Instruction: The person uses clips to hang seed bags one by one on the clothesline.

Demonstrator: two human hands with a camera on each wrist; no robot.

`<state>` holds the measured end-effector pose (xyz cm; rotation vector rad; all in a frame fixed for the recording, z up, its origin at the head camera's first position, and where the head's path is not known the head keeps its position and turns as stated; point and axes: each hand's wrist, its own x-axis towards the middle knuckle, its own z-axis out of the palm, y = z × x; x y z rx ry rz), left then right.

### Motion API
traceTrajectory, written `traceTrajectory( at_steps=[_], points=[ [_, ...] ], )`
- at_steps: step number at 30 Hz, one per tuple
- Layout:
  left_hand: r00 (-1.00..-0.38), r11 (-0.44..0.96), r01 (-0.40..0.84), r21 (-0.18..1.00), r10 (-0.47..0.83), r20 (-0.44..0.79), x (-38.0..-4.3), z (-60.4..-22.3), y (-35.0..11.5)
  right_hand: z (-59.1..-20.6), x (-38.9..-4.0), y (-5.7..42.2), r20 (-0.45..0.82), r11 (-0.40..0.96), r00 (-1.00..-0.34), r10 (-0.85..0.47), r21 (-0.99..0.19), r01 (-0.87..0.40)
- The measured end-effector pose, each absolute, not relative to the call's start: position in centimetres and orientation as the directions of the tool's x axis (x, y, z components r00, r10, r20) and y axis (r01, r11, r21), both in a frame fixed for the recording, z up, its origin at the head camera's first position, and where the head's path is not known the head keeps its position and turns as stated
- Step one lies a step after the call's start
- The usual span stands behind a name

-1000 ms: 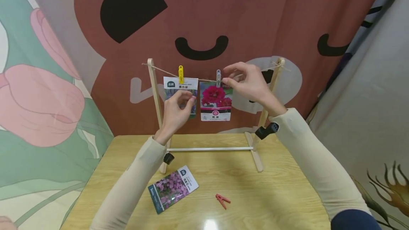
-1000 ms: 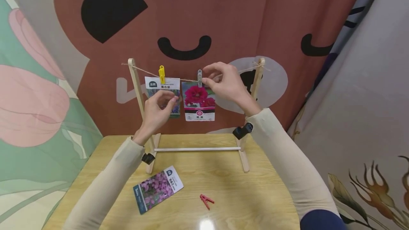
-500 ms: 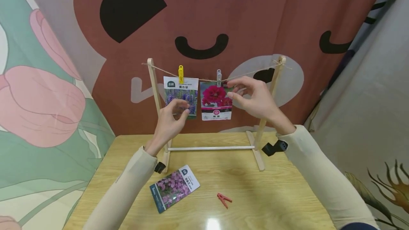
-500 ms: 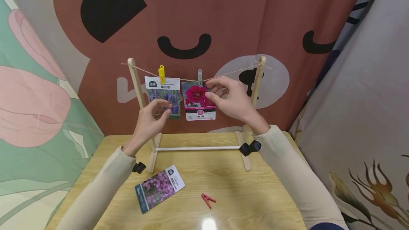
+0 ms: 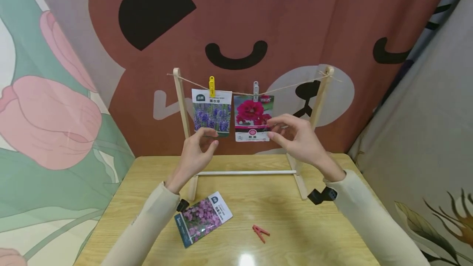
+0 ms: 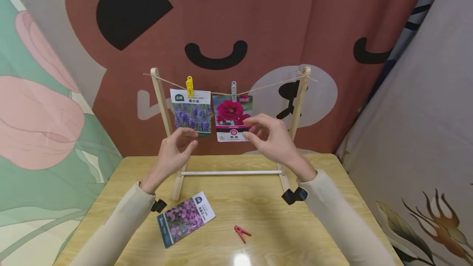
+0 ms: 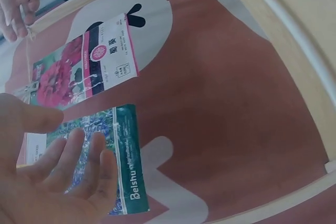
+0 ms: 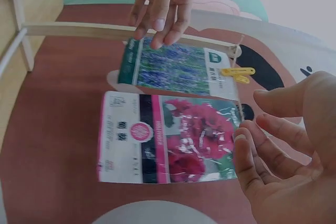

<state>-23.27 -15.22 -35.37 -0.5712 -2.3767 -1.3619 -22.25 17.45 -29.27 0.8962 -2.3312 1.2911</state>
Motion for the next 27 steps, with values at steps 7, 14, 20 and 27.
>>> traceTrajectory(
  at_steps=[7,14,20,27],
  points=[
    [-0.864,0.487,0.493,0.721,0.179,0.470,-22.7,-36.5,-15.5,-31.1,-21.2,17.5,0.538,0.396,-0.764,-0.356,-0.654,-0.645],
    [-0.872,0.496,0.481,0.723,0.189,0.451,-22.0,-37.1,-15.8,-32.4,-20.5,17.8,0.519,0.415,-0.781,-0.346,-0.662,-0.624],
    [-0.860,0.533,0.495,0.686,0.188,0.475,-21.4,-37.7,-16.2,-33.5,-20.1,17.9,0.507,0.404,-0.787,-0.351,-0.677,-0.616],
    [-0.877,0.547,0.462,0.698,0.166,0.451,-20.9,-38.8,-16.6,-35.3,-19.7,18.3,0.469,0.390,-0.809,-0.354,-0.712,-0.583]
  ],
)
